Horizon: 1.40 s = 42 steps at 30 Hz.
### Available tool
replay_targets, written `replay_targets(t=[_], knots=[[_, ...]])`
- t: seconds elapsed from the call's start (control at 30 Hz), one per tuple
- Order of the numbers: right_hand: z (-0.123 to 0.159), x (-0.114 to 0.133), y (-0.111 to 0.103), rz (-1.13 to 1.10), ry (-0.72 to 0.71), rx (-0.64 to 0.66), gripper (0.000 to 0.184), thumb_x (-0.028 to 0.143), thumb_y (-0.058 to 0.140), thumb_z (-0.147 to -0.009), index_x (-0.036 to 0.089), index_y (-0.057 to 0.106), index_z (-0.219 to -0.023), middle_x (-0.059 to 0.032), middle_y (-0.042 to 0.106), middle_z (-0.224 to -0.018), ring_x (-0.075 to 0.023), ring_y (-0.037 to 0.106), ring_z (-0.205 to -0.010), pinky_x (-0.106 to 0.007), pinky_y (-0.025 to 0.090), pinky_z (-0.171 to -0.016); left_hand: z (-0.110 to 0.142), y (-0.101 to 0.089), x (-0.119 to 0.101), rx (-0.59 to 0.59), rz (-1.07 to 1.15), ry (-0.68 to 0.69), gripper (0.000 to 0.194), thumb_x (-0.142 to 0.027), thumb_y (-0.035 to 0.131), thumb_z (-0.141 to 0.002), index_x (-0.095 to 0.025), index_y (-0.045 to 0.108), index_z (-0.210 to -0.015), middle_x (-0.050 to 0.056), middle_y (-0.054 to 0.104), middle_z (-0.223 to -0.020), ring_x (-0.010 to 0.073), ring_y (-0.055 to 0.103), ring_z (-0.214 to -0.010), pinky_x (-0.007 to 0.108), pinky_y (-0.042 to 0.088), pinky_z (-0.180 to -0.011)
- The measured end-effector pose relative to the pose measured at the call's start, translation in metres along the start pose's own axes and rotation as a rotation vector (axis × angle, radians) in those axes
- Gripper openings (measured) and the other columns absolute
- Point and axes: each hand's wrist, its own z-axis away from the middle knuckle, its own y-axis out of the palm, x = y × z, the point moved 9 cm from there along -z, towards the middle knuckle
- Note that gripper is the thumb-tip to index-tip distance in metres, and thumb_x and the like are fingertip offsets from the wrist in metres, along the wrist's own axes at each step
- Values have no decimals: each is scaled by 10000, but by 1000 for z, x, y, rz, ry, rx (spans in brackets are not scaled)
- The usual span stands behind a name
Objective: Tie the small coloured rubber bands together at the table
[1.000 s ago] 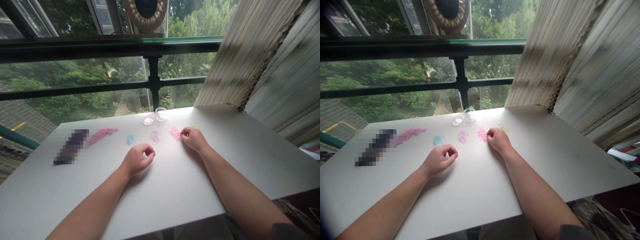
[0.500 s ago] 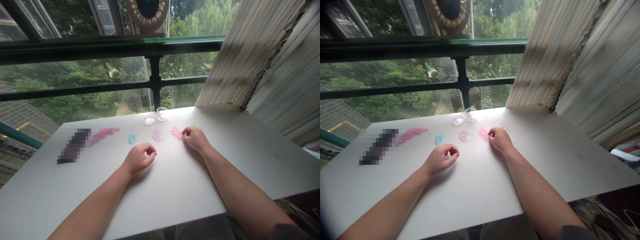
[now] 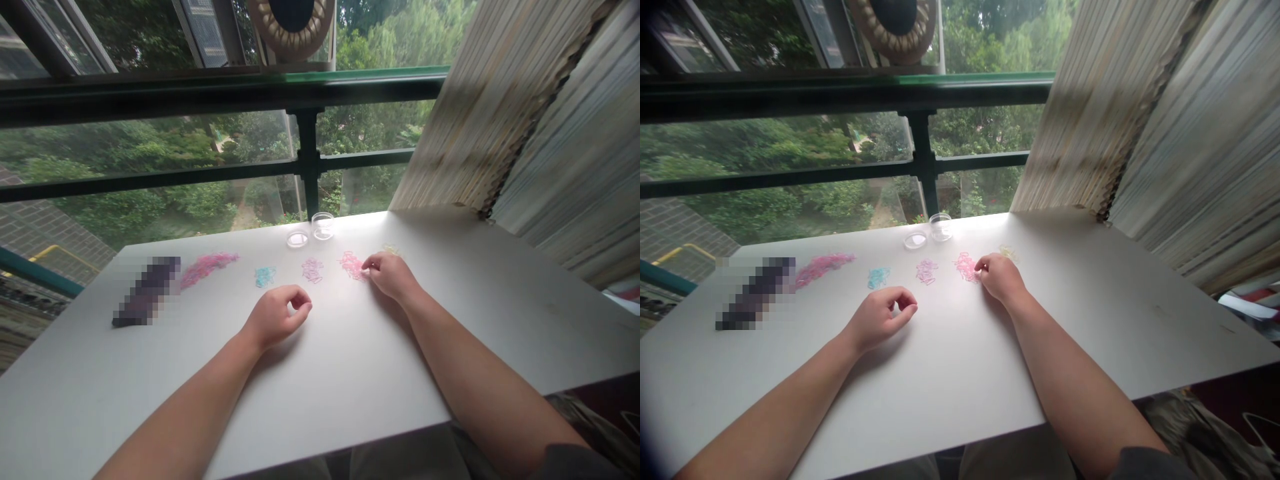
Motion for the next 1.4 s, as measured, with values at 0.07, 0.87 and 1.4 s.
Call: replay_targets(t=[0.07,0.87,1.4], knots=[[0,0,-2,11,-2,-9,191,111,548,-659,194,704,-730,-42,664,-788,-156,564,-703,-239,387,-629,0,0,0,0,1,2,120,-243,511,-773,-190,611,-731,3,631,-693,125,563,-647,236,436,-617],[56,96,45,-212,-403,440,97,194,537,-757,195,632,-779,22,588,-636,-88,472,-565,-208,338,-545,7,30,5,305,-98,-68,131,-308,510,-771,-218,602,-746,-21,626,-695,124,522,-627,226,362,-569],[53,89,46,-257,-315,486,93,237,525,-774,179,589,-740,13,582,-647,-94,481,-573,-213,356,-540,8,33,10,323,-90,-94,150,-343,514,-766,-210,566,-721,-27,607,-681,117,503,-610,231,331,-559]])
